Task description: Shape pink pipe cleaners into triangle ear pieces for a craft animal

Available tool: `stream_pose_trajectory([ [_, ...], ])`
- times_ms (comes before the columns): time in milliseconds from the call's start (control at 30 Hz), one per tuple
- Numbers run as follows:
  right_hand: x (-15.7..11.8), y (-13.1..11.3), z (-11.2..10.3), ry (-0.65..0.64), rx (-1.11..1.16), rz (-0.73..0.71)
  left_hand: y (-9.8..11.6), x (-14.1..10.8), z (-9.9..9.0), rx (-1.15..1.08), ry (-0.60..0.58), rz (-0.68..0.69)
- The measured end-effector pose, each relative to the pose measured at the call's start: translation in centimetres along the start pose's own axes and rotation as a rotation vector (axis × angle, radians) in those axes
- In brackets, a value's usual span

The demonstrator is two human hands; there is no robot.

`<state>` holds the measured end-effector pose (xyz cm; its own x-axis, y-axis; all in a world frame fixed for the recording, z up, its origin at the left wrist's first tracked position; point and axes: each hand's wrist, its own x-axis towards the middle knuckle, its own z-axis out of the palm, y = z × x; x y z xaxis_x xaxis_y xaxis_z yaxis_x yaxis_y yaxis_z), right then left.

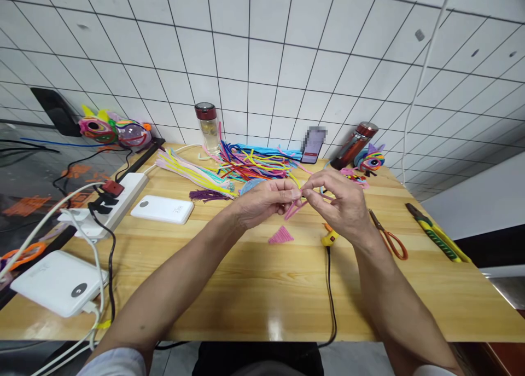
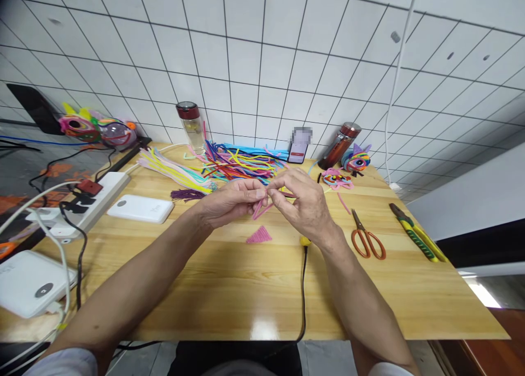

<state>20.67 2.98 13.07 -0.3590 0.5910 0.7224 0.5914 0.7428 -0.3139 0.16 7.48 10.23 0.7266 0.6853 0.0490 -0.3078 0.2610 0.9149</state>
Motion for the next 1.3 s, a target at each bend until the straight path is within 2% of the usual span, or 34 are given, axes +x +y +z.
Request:
stream_pose_trajectory([
  [167,-0.1,0.3,0.4,0.057,-0.064,-0.059,-0.1,0.0,0.1,-0.075,-0.012,-0.003],
  [400,-0.3,1.1,1.0,0.150,-0.165,-0.226,-0.1,-0.1,0.2,-0.152,-0.024,-0.043],
  [567,-0.4,0.9,1.1,0.162,-0.149,-0.244,-0.2,-0.2,0.6,-0.131,-0.022,-0.033],
  [833,-0.4,-0.8,1.3,0.244,-0.088,-0.173,0.5,-0.7,1.1,-0.017,0.006,0.057],
  [1067,-0.4,-1.3,1.3,0.230,-0.050,0.029,0.6,-0.6,0.6,0.117,0.120,0.177],
  [1167,-0.5,-1.0,1.1,0.206,-0.009,0.111,0.6,-0.6,0.6,0.179,0.128,0.206],
  [1300,-0.5,-0.8,0.6,0.109,0.106,0.215,0.6,-0.7,0.6,0.244,0.159,0.193],
])
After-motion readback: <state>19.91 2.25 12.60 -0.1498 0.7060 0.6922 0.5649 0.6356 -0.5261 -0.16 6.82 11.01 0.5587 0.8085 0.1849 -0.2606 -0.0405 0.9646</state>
